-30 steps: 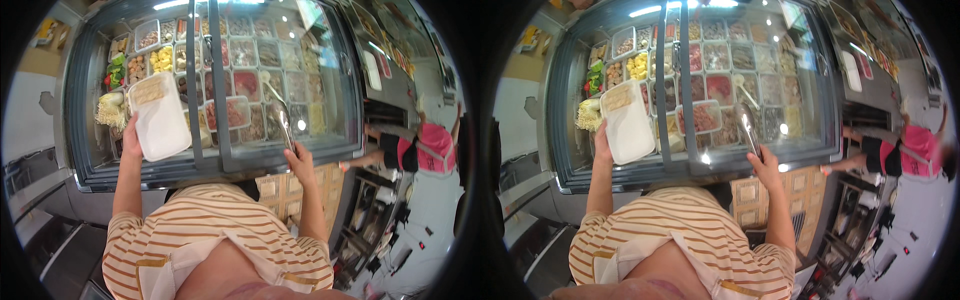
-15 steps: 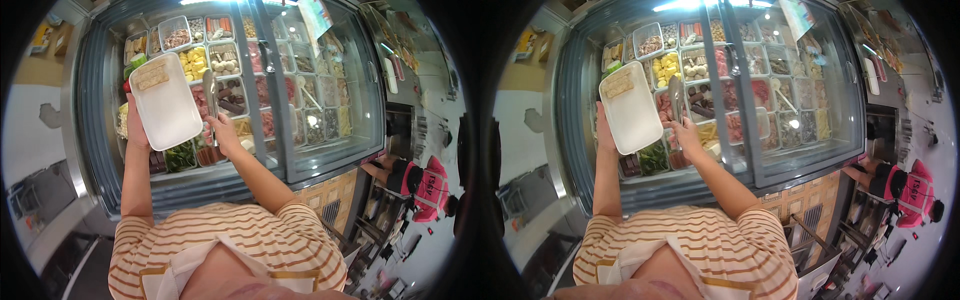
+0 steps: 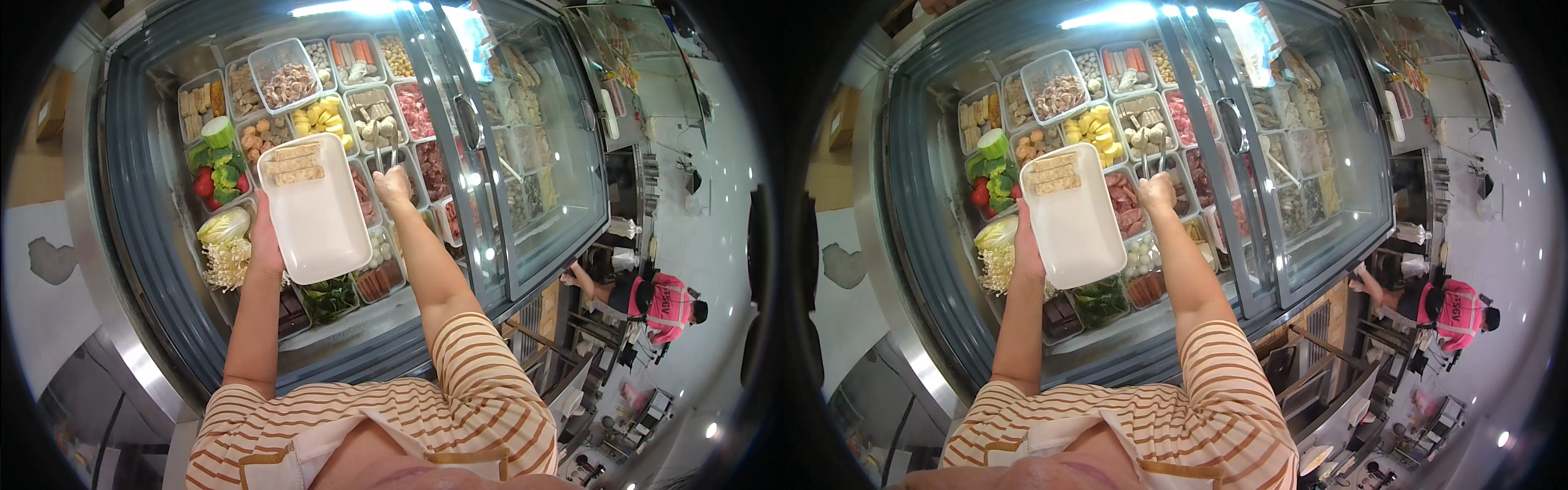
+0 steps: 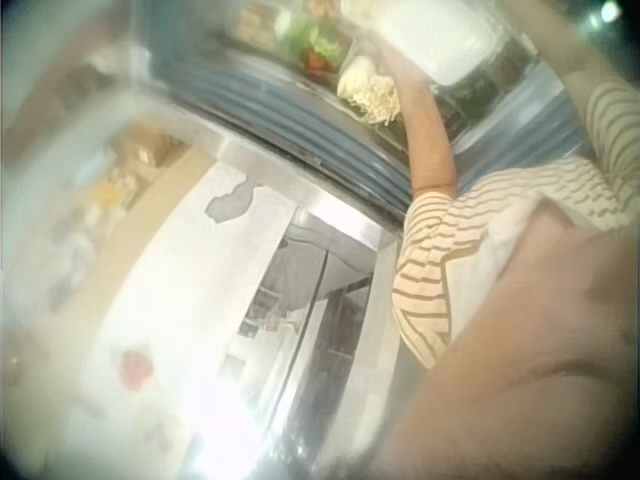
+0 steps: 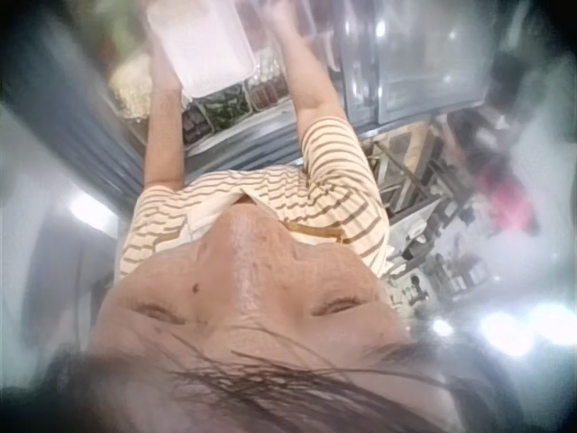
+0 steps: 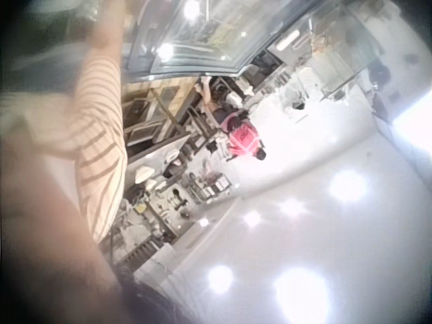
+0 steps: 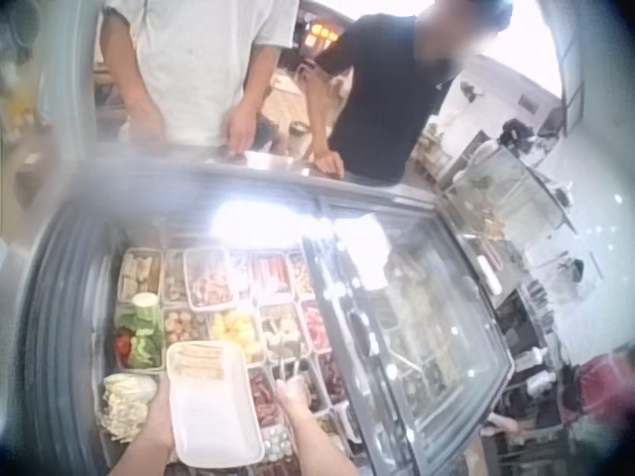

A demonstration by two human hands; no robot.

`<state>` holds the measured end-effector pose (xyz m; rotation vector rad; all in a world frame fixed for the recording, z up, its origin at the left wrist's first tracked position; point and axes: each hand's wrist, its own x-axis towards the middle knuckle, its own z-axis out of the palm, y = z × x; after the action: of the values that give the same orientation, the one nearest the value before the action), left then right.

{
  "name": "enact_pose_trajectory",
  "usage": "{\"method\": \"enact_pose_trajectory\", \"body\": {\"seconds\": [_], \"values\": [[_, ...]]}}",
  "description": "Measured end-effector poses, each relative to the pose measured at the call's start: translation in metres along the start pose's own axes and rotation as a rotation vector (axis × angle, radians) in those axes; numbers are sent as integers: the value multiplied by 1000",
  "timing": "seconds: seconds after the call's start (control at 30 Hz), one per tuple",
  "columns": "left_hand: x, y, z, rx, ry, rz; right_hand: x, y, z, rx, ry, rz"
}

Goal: The person uses tongs to pick various food items, including sliced meat, vegetables, and fried snacks, from a refrigerated display case and places them into white rectangular trays. The person repeats this process for multiple trays, arranging the items neatly before moving them to a counter.

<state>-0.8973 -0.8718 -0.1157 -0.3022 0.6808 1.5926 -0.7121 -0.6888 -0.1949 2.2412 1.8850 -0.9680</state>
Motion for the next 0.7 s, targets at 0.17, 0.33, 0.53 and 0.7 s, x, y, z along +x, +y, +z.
{"method": "enact_pose_trajectory", "body": {"seconds": [0.17, 0.33, 0.53, 0.7], "values": [[10, -3, -11, -26, -89, -70, -7, -16, -8, -74, 16, -19], [6, -15, -2, 45, 57, -35, 5, -28, -11, -166, -10, -3], [16, -20, -8, 85, 12, -35, 23, -41, -1, -206, -13, 41], [24, -14, -12, 52, -10, -29, 6, -36, 4, -377, 24, -74]]}}
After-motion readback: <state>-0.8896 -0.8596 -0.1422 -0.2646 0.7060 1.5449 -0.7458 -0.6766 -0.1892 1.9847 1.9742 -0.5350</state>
